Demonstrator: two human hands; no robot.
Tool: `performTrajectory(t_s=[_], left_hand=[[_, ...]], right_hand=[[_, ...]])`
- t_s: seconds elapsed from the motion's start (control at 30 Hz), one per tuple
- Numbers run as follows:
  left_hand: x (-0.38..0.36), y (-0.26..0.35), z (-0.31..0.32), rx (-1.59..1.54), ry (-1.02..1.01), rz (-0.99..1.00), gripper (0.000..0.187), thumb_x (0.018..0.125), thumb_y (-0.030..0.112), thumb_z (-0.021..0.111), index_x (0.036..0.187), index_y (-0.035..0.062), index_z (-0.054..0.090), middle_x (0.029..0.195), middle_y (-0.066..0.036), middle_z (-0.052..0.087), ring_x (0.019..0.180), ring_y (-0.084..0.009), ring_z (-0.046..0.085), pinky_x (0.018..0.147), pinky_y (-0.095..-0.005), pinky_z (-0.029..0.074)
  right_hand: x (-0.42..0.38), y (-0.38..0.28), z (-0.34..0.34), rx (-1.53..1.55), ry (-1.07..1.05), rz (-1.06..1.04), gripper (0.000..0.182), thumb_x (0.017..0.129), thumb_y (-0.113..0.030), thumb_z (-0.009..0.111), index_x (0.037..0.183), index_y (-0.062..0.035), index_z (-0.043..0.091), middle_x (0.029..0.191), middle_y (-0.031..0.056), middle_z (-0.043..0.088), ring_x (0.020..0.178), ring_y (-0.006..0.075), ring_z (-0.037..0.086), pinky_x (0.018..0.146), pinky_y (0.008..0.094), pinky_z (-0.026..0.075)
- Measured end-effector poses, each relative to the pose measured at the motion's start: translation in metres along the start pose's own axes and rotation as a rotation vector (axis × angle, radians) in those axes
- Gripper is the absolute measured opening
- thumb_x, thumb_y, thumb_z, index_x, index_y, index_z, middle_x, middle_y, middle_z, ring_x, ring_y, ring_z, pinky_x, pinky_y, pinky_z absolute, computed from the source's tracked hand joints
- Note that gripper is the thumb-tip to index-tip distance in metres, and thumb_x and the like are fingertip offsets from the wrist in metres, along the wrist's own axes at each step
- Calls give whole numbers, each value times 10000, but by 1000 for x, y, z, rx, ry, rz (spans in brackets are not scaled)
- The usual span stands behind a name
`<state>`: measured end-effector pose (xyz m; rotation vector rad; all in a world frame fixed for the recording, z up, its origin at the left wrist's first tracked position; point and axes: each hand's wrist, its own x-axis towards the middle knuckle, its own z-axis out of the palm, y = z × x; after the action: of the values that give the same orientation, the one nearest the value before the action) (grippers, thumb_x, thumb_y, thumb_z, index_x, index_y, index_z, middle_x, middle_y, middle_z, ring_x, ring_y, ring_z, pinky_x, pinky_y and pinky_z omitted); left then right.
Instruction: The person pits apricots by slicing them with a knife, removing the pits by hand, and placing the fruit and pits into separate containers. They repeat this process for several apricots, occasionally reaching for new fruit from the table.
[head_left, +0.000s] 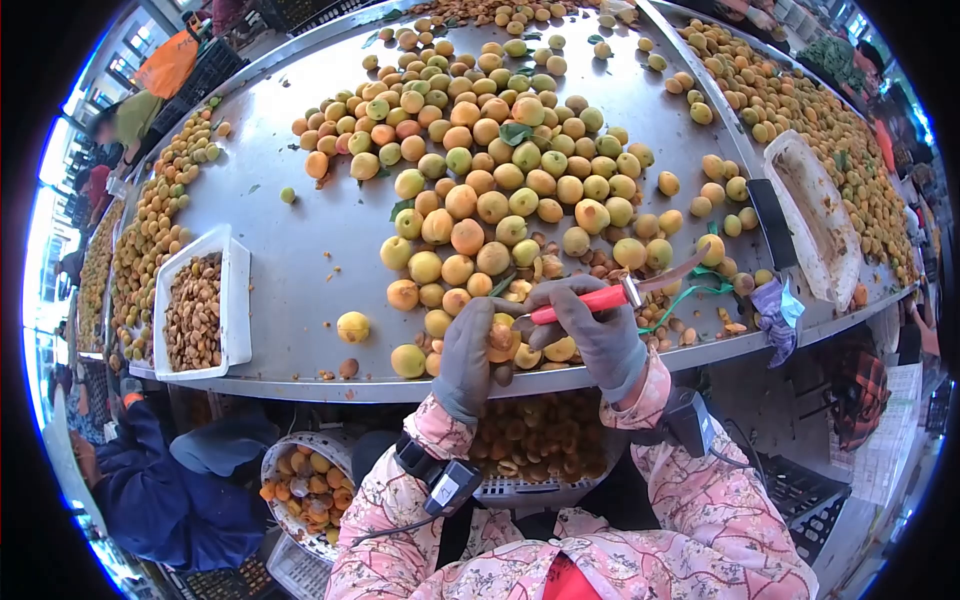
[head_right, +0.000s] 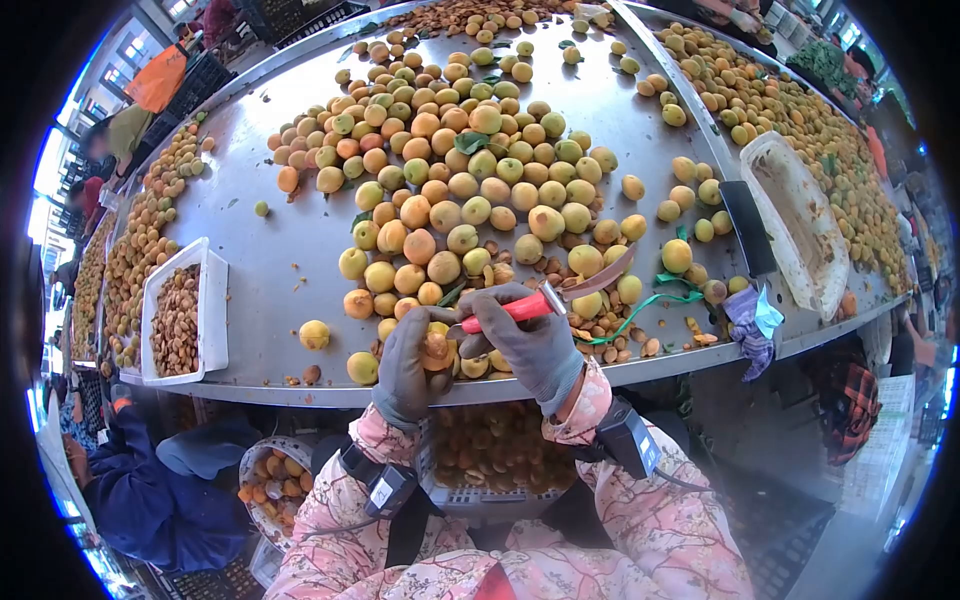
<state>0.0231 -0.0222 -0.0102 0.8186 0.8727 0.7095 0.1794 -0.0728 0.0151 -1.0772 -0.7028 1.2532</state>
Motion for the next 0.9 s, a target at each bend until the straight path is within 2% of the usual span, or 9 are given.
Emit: performTrajectory(t_s=[0.13, 0.2, 0.23, 0.3, 0.43, 0.5, 0.6, 0.73, 0.9], left_hand=[[5, -7, -9, 455, 27, 272, 269, 980, 274, 399, 950, 53, 549, 735, -29, 530, 485, -90, 481, 402, -213, 384], [20, -22, -15, 1133, 280, 1227, 226, 974, 187, 429, 1000, -5, 546, 820, -86, 548, 661, -152, 556, 560, -276, 474], [19, -27, -17, 1133, 281, 1226, 226, 974, 187, 429, 1000, -5, 546, 820, -86, 548, 661, -152, 556, 560, -276, 474], [13, -34, -18, 821, 188, 878, 208, 954, 105, 447, 1059, -50, 538, 907, -132, 561, 813, -229, 567, 713, -333, 477], [21, -37, -27, 1249, 370, 1148, 217, 941, 83, 446, 1084, -48, 543, 955, -155, 583, 855, -278, 578, 755, -338, 478], [13, -32, -24, 706, 167, 731, 245, 929, 79, 460, 1124, -50, 535, 1005, -182, 587, 912, -322, 582, 823, -334, 480], [19, -35, -29, 1065, 255, 943, 222, 939, 91, 458, 1095, -41, 543, 986, -175, 587, 895, -284, 583, 804, -328, 484], [20, -33, -28, 1123, 291, 1051, 219, 959, 112, 442, 1079, -41, 544, 969, -163, 583, 866, -238, 575, 751, -329, 480], [18, -34, -22, 289, 195, 287, 251, 978, 136, 421, 1085, -63, 531, 925, -155, 573, 780, -210, 564, 666, -312, 472]], right_hand=[[-3, 5, 7, 15, 42, 6, 225, 917, -196, 580, 1022, 2, 597, 881, 81, 651, 683, 134, 654, 615, 218, 531], [-4, 9, 13, 32, 67, 6, 235, 918, -203, 578, 1033, 2, 595, 884, 80, 652, 690, 137, 655, 627, 221, 533], [-5, 10, 15, 39, 82, 28, 261, 930, -228, 557, 1047, 3, 591, 893, 85, 653, 701, 141, 656, 651, 229, 538], [-5, 13, 16, 44, 98, 49, 288, 941, -254, 536, 1060, 4, 587, 902, 90, 655, 713, 144, 657, 674, 238, 543], [-7, 16, 19, 100, 83, 112, 378, 963, -329, 477, 1101, 11, 566, 945, 115, 651, 750, 145, 653, 714, 270, 552], [-8, 18, 21, 116, 70, 102, 401, 966, -346, 466, 1114, 16, 555, 959, 129, 650, 754, 144, 652, 714, 280, 552], [-7, 25, 21, 205, 75, 147, 419, 968, -358, 454, 1120, 21, 550, 953, 135, 653, 755, 146, 651, 728, 288, 551], [-4, 33, 17, 335, 93, 203, 433, 970, -365, 445, 1126, 26, 546, 950, 138, 652, 762, 155, 652, 741, 299, 549], [-9, 26, 21, 229, 121, 194, 422, 969, -360, 451, 1113, 21, 562, 942, 125, 653, 778, 157, 653, 733, 294, 551]])
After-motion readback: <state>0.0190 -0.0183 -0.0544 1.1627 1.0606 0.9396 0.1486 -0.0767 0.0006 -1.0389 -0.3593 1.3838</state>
